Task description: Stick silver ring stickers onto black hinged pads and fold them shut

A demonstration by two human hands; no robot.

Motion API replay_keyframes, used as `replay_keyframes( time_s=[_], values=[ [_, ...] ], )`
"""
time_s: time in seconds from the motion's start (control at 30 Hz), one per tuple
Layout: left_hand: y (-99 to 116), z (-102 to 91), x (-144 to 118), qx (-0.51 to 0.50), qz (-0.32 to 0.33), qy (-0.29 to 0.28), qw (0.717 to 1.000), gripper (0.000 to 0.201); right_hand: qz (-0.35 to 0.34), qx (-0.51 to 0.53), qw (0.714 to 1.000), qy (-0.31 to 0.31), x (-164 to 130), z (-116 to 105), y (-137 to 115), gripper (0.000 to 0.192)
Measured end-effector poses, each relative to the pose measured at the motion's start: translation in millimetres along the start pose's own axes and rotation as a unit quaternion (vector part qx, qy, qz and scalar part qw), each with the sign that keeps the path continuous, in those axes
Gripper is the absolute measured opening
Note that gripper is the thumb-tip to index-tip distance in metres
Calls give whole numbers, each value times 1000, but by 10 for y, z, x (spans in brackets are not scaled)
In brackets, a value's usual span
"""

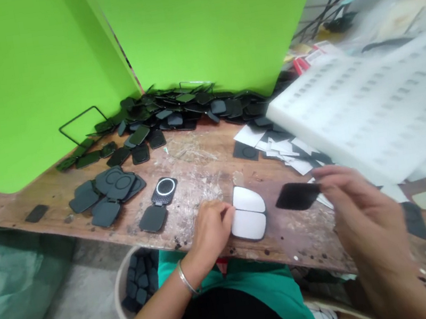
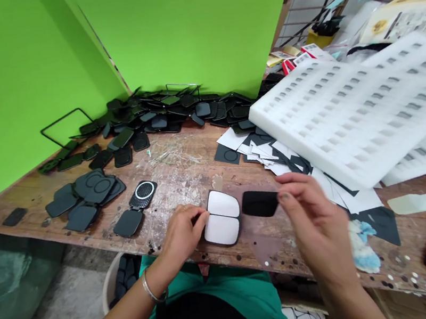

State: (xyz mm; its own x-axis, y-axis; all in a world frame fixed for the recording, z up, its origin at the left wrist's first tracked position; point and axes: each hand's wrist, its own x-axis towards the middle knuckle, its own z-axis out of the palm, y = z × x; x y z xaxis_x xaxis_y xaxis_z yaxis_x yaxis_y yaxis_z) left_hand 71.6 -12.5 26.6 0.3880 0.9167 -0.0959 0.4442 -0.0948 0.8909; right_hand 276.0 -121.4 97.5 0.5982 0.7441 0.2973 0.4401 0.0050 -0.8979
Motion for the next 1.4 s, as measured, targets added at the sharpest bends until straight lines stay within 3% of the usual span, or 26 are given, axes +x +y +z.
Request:
replay_keyframes(
  time_s=[0.1,0.17,0.3,0.37,0.43,0.5,0.57,0.67,0.77,0.87,0.93,1.0,1.07,1.13,1.27,1.4],
  values=[
    [118,-73,-37,121,100,62,986,25,26,-16,994,-104,75,123,139,22],
    [222,-137,-74,123,124,44,984,27,17,-18,988,-150,76,243,189,25],
    [355,-203,-131,25,82,-108,990,11,-61,-37,972,-223,-12,485,166,24],
    [339,-209,-124,-44,40,-104,993,14,-112,-53,970,-209,-82,595,148,24],
    [284,-220,-103,-121,-11,-61,991,20,-119,-61,976,-173,-157,697,144,32],
    [220,-243,-88,-191,-57,-17,980,25,-60,-35,987,-145,-235,796,150,57],
    [169,-269,-98,-252,-87,18,964,29,59,32,989,-129,-311,897,150,69],
    [119,-314,-150,-294,-97,39,950,30,243,166,944,-151,-403,1057,123,45],
    [56,-415,-194,-212,-70,25,975,27,326,268,896,-137,-434,1189,76,33],
    [-78,-630,-174,-22,-8,91,996,40,313,273,903,-112,-387,1232,55,33],
    [-216,-822,-122,124,21,159,979,55,288,234,920,-124,-334,1211,69,31],
    [-371,-1011,-60,259,21,196,945,59,270,197,931,-146,-288,1171,101,33],
    [-510,-1164,-10,356,-7,194,914,55,264,179,934,-162,-255,1133,135,36],
    [-605,-1264,18,391,-39,170,904,48,274,177,929,-175,-233,1107,156,35],
    [-651,-1328,39,292,-55,129,946,28,289,187,915,-209,-182,1070,153,32],
    [-571,-1257,45,61,-75,101,990,23,282,194,906,-247,-100,1007,160,30]
  ],
)
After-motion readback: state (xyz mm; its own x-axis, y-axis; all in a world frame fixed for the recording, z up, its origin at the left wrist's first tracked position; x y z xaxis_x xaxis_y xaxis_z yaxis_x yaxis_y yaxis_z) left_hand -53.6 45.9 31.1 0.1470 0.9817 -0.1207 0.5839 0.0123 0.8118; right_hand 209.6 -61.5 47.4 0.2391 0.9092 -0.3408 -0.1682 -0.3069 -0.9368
